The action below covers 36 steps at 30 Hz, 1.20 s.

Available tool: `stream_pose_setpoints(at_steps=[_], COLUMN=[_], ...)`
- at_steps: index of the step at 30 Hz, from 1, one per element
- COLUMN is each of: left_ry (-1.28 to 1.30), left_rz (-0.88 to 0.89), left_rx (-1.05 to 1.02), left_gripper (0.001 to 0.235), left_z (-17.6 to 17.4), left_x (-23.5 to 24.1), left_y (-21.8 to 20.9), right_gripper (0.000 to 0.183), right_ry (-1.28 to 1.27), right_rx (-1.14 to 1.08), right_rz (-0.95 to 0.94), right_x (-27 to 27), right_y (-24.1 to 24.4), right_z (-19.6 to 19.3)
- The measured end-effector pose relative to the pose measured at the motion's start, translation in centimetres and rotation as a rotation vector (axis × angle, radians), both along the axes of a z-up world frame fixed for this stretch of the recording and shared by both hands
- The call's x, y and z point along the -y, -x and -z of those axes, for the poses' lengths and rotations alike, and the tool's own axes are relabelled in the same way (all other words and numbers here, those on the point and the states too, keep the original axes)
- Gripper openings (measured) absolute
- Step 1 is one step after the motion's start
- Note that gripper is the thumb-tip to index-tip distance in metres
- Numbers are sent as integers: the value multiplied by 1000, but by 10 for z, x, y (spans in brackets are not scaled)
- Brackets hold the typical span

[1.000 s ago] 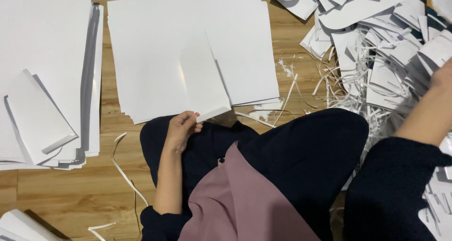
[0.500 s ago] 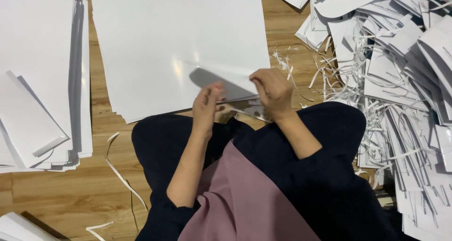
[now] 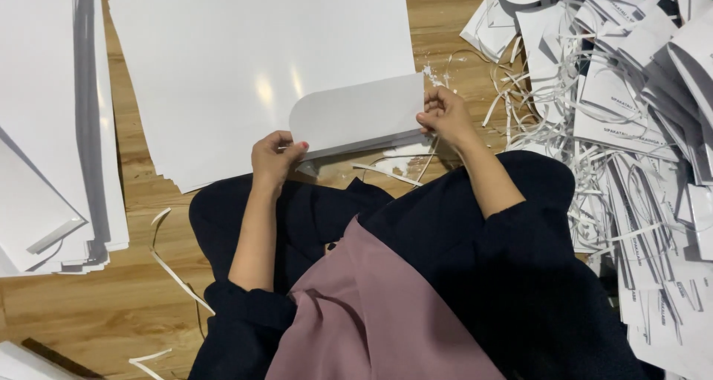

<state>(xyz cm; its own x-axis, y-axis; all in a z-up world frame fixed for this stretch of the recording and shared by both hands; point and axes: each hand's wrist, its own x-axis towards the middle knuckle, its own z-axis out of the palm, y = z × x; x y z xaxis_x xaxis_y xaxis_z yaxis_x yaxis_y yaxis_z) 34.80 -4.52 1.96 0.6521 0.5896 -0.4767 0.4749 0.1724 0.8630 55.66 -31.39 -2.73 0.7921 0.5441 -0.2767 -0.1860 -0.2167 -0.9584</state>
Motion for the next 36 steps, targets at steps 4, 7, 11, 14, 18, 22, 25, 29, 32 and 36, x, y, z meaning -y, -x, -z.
stream_pose_setpoints(at_steps=[4, 7, 11, 14, 18, 22, 25, 29, 32, 36], left_ry=[-177, -214, -255, -268, -267, -299, -304, -301, -313, -312], left_rz=[93, 130, 185, 218, 227, 271, 295, 298, 305, 310], left_rx=[-31, -55, -41, -63, -70, -97, -106, -112, -119, -131], left_gripper=[15, 14, 16, 16, 15, 14, 14, 14, 14, 14], left_z=[16, 20, 26, 22, 22, 27, 28, 32, 36, 34], left_x=[-2, -1, 2, 4, 6, 6, 7, 7, 5, 7], left_y=[-4, -6, -5, -6, -6, -8, -8, -9, -10, -10], right_gripper=[29, 27, 28, 26, 27, 28, 27, 26, 24, 23], right_ry=[53, 92, 105, 158, 195, 235, 251, 273, 322, 374], right_rx=[109, 169, 168, 152, 161, 181, 170, 176, 196, 238], right_rz=[-5, -25, -32, -42, -51, -72, -63, -64, -68, -97], right_x=[-3, -2, 5, 8, 11, 13, 11, 9, 6, 3], right_y=[-10, -10, -13, -11, -14, -18, -13, -12, -9, -8], right_z=[22, 20, 31, 29, 37, 45, 40, 42, 35, 31])
